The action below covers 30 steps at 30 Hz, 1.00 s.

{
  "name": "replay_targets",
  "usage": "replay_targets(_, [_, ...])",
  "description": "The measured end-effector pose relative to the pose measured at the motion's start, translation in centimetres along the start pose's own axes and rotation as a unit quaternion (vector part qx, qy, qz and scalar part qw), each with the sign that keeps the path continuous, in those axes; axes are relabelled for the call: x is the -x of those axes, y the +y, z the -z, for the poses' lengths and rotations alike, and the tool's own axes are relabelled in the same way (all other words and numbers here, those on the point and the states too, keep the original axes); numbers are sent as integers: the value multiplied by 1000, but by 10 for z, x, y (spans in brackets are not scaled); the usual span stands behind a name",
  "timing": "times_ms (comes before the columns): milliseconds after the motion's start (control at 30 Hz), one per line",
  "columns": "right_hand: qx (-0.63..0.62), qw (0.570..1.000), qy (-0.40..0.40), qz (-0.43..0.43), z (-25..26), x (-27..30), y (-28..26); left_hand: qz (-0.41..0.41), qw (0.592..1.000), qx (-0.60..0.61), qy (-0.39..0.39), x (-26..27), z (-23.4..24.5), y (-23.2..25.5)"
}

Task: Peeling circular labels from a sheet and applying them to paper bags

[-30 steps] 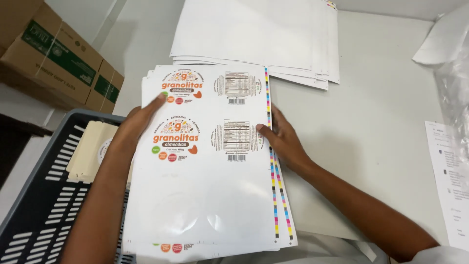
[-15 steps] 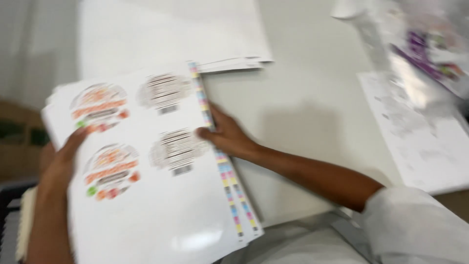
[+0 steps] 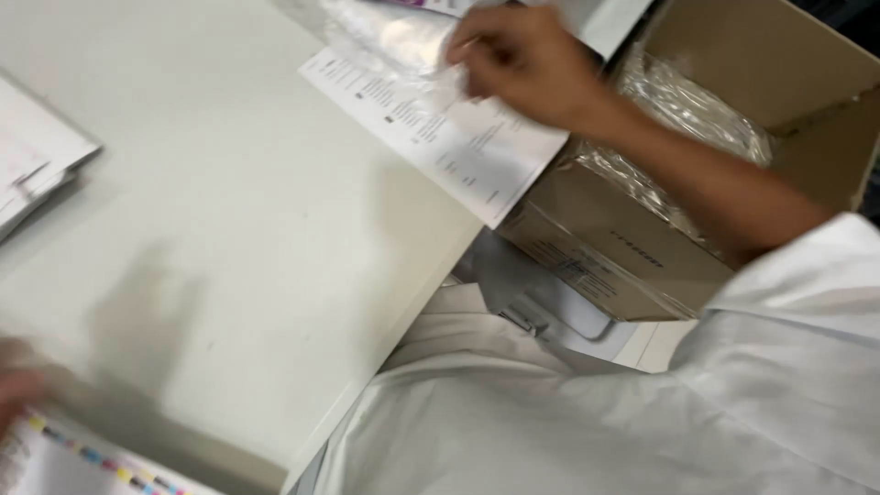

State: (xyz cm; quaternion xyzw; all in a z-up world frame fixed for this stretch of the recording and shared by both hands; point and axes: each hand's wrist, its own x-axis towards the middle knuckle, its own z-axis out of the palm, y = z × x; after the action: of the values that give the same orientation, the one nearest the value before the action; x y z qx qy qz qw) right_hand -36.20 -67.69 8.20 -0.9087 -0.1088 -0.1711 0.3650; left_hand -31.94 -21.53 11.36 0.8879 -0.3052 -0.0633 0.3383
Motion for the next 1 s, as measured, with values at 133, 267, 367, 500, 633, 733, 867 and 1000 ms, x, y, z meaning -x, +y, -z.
replay_targets(133, [129,963,40,-232,88,85,54,-123,986,-106,-31,-62,-59,63])
replay_targets(267, [291,795,-287,-448,85,163,112,-344,929,-41,-131,-97,-124,118])
replay_targets(367, [306,663,-447,-517,46,227,179,-372,909,-36,-182,-100,-149,133])
replay_targets(500, [378,716,-482,-335,-5,328,303,-353,916,-50,-183,-101,-156,130])
replay_targets(633, [159,764,-400,-480,5,308,284,-333,923,-56,-186,-96,-160,117])
replay_targets(733, [263,772,-321,-480,14,259,235,-316,925,-36,-207,-93,-162,110])
replay_targets(867, [283,842,-243,-391,20,244,213,-300,931,-54,-200,-92,-161,106])
replay_targets(1000, [358,854,-250,-282,12,259,258,-300,931,-35,-207,-92,-162,103])
